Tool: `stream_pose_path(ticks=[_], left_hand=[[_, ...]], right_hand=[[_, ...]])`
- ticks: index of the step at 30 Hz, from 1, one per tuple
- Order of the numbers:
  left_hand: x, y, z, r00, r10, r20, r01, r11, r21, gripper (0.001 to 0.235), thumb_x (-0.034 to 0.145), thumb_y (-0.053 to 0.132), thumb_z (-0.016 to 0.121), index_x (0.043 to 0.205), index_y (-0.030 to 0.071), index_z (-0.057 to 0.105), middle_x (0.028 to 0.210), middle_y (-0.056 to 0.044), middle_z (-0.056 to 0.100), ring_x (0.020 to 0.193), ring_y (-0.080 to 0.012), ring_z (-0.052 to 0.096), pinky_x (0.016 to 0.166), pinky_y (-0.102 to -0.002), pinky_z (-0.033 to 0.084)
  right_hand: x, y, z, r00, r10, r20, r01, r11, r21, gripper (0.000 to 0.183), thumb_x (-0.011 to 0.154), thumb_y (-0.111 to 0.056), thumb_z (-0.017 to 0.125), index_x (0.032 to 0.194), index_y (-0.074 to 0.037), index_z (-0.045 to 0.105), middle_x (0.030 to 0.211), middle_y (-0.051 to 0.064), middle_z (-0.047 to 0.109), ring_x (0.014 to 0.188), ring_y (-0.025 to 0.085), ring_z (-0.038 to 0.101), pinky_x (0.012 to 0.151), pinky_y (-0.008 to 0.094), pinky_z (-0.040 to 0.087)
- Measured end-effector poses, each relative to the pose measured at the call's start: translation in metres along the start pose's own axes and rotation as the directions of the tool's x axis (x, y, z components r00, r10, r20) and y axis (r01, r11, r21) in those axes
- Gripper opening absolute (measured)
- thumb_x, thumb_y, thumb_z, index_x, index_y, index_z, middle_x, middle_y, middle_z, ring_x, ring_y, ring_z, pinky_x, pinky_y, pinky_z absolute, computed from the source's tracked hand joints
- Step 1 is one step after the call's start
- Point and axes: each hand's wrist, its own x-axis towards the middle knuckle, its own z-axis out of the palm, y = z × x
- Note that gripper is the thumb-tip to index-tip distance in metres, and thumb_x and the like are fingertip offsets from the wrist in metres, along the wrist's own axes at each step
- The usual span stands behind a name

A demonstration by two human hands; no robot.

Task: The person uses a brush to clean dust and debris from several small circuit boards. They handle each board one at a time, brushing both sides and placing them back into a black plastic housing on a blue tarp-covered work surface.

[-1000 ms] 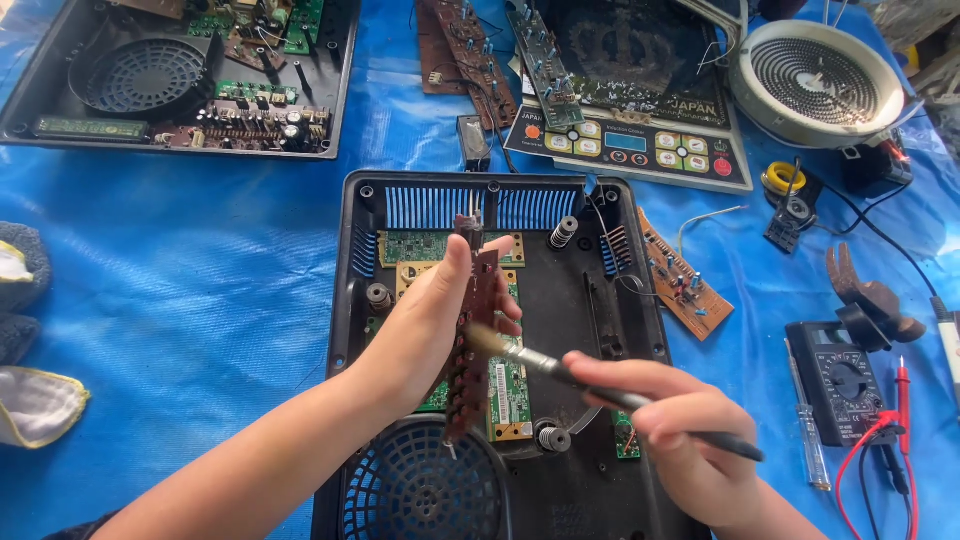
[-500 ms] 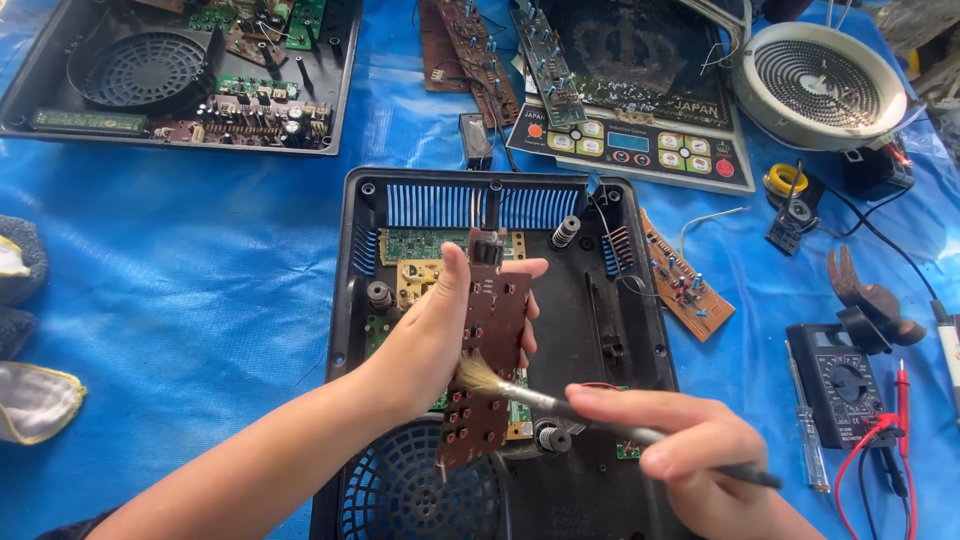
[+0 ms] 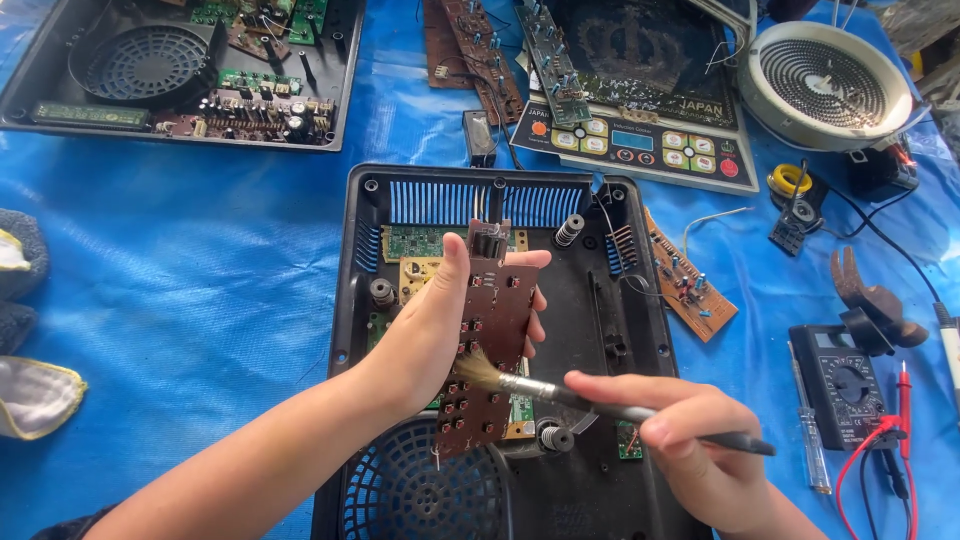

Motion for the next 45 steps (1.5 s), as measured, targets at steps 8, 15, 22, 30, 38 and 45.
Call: stream_pose_path(ticks=[8, 15, 22, 30, 38, 45], left_hand=[[-0.002, 0.005, 0.002, 0.998, -0.056, 0.014, 0.056, 0.998, -0.040, 0.102, 0.075, 0.074, 0.031, 0.143, 0.004, 0.062, 0.098, -0.015, 0.070, 0.080, -0.0256, 0.069, 0.076, -0.039, 0.059], [0.001, -0.003, 0.000, 0.997, -0.019, 0.068, 0.023, 0.998, -0.056, 0.091, 0.088, 0.067, 0.028, 0.142, 0.003, 0.063, 0.107, -0.012, 0.070, 0.090, -0.0230, 0.066, 0.082, -0.035, 0.054], [0.002, -0.004, -0.002, 0.995, 0.023, 0.100, -0.011, 0.992, -0.124, 0.089, 0.091, 0.065, 0.028, 0.140, 0.000, 0.062, 0.106, -0.014, 0.068, 0.086, -0.0266, 0.068, 0.083, -0.040, 0.058], [0.002, -0.002, 0.000, 0.998, -0.033, 0.046, 0.038, 0.993, -0.114, 0.091, 0.088, 0.068, 0.026, 0.138, 0.002, 0.066, 0.105, -0.016, 0.070, 0.081, -0.0273, 0.067, 0.076, -0.039, 0.057], [-0.019, 0.016, 0.025, 1.000, 0.016, 0.008, -0.016, 0.998, -0.068, 0.098, 0.078, 0.071, 0.030, 0.140, 0.002, 0.061, 0.106, -0.016, 0.073, 0.088, -0.0264, 0.072, 0.083, -0.039, 0.062], [-0.058, 0.007, 0.072, 0.881, 0.442, 0.170, -0.432, 0.897, -0.094, 0.053, 0.105, 0.043, 0.047, 0.127, -0.003, 0.059, 0.119, -0.021, 0.068, 0.103, -0.0306, 0.069, 0.095, -0.043, 0.060]], right_hand=[[0.001, -0.010, 0.004, 0.992, 0.063, 0.113, -0.062, 0.998, -0.012, 0.019, 0.111, -0.033, 0.052, 0.107, -0.021, 0.066, 0.120, 0.037, 0.071, 0.117, 0.047, 0.076, 0.101, 0.050, 0.065], [0.001, -0.010, 0.008, 0.996, -0.076, 0.039, 0.077, 0.997, -0.017, 0.009, 0.109, -0.021, 0.056, 0.109, -0.015, 0.063, 0.127, 0.042, 0.061, 0.125, 0.053, 0.067, 0.108, 0.054, 0.062], [-0.008, -0.002, -0.009, 0.986, -0.163, 0.015, 0.159, 0.928, -0.336, 0.009, 0.109, -0.026, 0.051, 0.108, -0.022, 0.059, 0.134, 0.042, 0.058, 0.133, 0.048, 0.065, 0.111, 0.048, 0.063], [0.000, -0.012, 0.005, 0.984, -0.178, -0.006, 0.163, 0.910, -0.382, 0.006, 0.110, -0.029, 0.048, 0.109, -0.026, 0.053, 0.119, 0.035, 0.069, 0.113, 0.045, 0.079, 0.097, 0.045, 0.072], [0.017, -0.020, 0.013, 0.861, 0.019, -0.508, -0.050, 0.998, -0.048, 0.028, 0.113, -0.039, 0.051, 0.125, -0.012, 0.050, 0.069, 0.012, 0.058, 0.057, 0.035, 0.068, 0.058, 0.045, 0.064], [0.013, -0.032, 0.024, 0.858, 0.385, -0.339, -0.453, 0.879, -0.149, 0.034, 0.092, -0.028, 0.068, 0.117, -0.006, 0.061, 0.095, 0.003, 0.058, 0.072, 0.016, 0.060, 0.063, 0.029, 0.049]])
